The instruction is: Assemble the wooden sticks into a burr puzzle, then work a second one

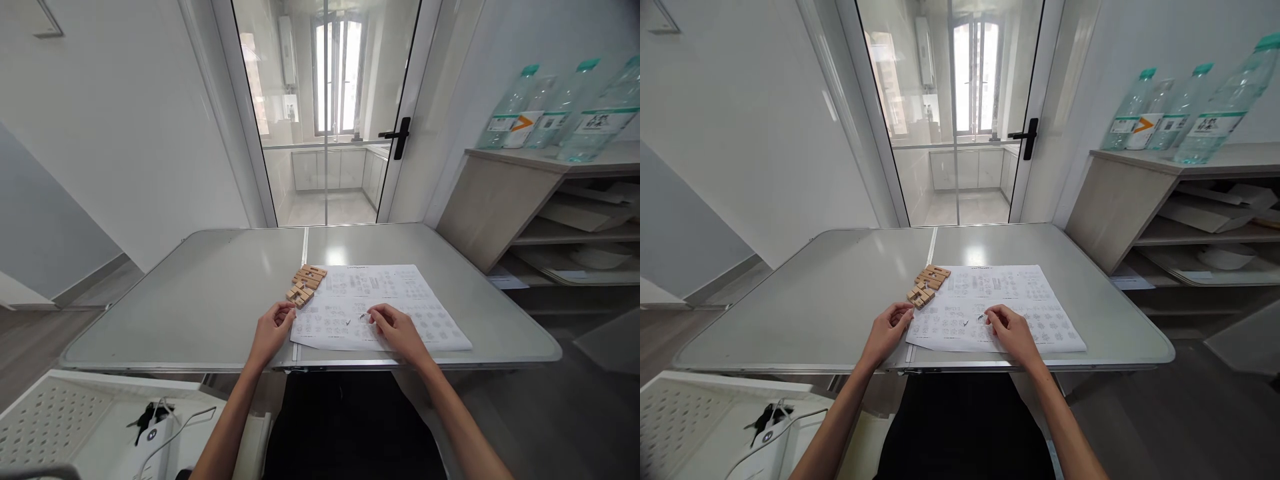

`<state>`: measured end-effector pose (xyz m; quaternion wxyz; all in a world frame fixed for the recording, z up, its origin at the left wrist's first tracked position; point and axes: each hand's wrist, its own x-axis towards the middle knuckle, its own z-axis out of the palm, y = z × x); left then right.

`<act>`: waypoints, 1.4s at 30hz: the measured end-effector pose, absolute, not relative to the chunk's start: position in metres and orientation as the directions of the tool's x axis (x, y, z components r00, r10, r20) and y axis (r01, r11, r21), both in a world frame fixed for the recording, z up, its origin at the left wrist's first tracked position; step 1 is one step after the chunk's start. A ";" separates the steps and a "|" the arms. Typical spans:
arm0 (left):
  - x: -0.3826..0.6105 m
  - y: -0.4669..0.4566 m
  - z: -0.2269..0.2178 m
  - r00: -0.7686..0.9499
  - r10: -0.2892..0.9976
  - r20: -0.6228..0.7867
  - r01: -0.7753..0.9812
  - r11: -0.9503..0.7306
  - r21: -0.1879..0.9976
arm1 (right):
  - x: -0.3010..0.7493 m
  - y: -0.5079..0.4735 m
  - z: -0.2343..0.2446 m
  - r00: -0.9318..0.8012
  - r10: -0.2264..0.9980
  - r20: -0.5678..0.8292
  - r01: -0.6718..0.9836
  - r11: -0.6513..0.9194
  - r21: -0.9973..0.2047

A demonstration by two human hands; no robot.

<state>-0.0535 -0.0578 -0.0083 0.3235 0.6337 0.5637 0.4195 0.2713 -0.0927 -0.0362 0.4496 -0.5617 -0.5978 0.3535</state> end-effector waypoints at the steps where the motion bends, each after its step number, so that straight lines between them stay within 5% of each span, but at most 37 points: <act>1: -0.054 -0.058 -0.008 0.015 0.986 0.166 0.443 -0.155 0.883 | 0.271 -0.093 -0.037 0.040 0.989 0.144 0.351 0.121 -0.928; 42: -0.056 -0.057 -0.016 0.002 0.988 0.155 0.376 -0.145 0.915 | 0.272 -0.094 -0.036 0.065 0.989 0.134 0.358 0.103 -0.928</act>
